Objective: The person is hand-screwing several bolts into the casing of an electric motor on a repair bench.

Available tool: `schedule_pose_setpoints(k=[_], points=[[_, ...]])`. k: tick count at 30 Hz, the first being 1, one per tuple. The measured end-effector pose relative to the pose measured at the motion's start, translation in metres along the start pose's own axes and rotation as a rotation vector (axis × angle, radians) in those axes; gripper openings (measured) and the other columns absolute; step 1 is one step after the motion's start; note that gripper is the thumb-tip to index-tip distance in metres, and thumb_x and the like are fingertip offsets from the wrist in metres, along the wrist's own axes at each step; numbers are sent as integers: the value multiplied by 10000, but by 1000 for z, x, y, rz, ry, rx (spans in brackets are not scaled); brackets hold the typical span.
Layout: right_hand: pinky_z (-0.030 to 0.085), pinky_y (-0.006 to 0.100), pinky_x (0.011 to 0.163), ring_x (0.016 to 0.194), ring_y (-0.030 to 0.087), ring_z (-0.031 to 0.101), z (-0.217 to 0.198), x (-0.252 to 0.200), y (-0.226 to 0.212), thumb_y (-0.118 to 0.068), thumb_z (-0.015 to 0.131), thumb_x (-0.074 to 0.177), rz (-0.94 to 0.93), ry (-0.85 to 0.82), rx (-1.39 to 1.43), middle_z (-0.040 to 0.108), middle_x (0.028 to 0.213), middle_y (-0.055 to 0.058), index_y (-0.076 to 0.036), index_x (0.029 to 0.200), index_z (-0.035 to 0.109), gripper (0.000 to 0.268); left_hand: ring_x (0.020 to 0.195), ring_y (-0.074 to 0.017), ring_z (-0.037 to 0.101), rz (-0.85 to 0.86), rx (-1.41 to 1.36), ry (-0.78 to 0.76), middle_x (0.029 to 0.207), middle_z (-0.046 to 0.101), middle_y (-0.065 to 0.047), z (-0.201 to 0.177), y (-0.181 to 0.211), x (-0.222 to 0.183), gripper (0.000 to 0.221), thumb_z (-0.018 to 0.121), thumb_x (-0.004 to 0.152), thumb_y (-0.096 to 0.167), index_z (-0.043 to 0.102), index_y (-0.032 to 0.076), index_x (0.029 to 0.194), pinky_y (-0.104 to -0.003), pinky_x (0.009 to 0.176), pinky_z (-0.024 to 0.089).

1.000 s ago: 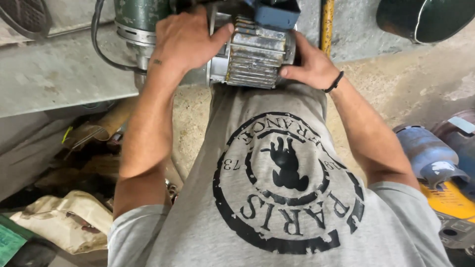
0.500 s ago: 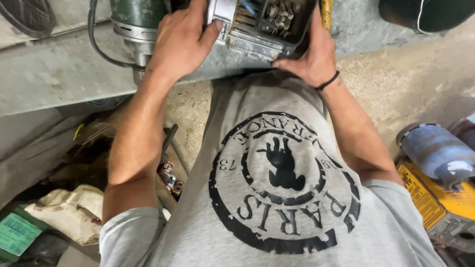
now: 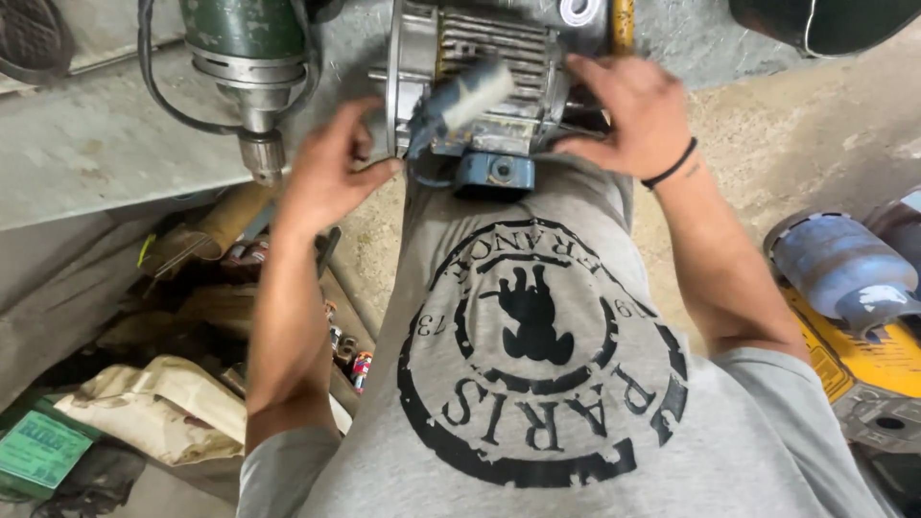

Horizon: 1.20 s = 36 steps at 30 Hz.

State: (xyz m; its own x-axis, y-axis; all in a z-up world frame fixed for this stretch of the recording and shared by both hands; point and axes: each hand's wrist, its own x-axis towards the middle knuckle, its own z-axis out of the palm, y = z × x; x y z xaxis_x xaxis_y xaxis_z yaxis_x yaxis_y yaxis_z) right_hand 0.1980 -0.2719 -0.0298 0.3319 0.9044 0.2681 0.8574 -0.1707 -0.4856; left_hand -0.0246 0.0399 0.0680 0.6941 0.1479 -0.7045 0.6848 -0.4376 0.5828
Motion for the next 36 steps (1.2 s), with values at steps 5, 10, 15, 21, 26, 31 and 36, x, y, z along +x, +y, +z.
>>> schedule_pose_setpoints(k=[5, 10, 15, 21, 26, 31, 36], points=[[548, 423, 703, 833, 316, 667, -52, 31, -21, -138, 659, 1121, 54, 178, 358, 704, 925, 216, 95, 1111, 752, 251, 890, -157, 571, 425, -716, 254, 1055, 576, -68, -10, 20, -9, 437, 475, 912, -136, 559, 71, 1287, -247, 723, 513], [555, 430, 715, 827, 338, 675, -70, 74, -58, -87, 707, 1079, -81, 279, 451, 699, 977, 226, 76, 1043, 766, 176, 1287, -309, 644, 562, -1000, 61, 1402, 605, -145, 28, 81, 17, 288, 452, 1096, 13, 514, 75, 1370, -432, 1161, 587], [490, 396, 659, 824, 258, 620, -78, 88, -80, -242, 657, 1122, -175, 194, 133, 653, 992, 123, -36, 1187, 802, 260, 1727, -320, 378, 587, -1201, -204, 1758, 424, -148, 52, 101, 18, 669, 431, 1109, -132, 317, 196, 1682, -495, 1341, 560], [396, 323, 656, 835, 199, 661, -86, 98, -81, -63, 746, 1095, -294, 289, -73, 744, 1029, 17, -121, 1068, 821, 98, 1744, -322, 350, 709, -1262, -217, 1766, 406, -175, 60, 92, 29, 669, 385, 1186, -187, 259, 206, 1714, -517, 1599, 222], [461, 314, 697, 872, 186, 664, -93, 114, -89, -147, 658, 1159, -256, 272, -104, 728, 1015, 33, -88, 1042, 798, 192, 1583, -334, 521, 603, -1204, -157, 1651, 538, -163, 40, 86, 31, 641, 431, 1063, -166, 311, 78, 1644, -459, 1368, 449], [482, 375, 742, 911, 239, 699, -82, 108, -84, -151, 683, 1093, -157, 206, 94, 752, 1087, 93, -61, 1060, 735, 109, 855, -169, 462, 665, -1061, -140, 1097, 567, -59, 6, 87, 20, 439, 476, 1065, -2, 525, 114, 1486, -325, 825, 460], [536, 388, 709, 890, 348, 716, -81, 67, -66, 136, 729, 1037, 189, 276, 884, 710, 1010, 322, 84, 945, 575, 186, 575, -115, 461, 452, -834, 146, 803, 551, -39, -22, 67, -2, 303, 428, 998, 13, 595, 34, 1250, -240, 529, 416]])
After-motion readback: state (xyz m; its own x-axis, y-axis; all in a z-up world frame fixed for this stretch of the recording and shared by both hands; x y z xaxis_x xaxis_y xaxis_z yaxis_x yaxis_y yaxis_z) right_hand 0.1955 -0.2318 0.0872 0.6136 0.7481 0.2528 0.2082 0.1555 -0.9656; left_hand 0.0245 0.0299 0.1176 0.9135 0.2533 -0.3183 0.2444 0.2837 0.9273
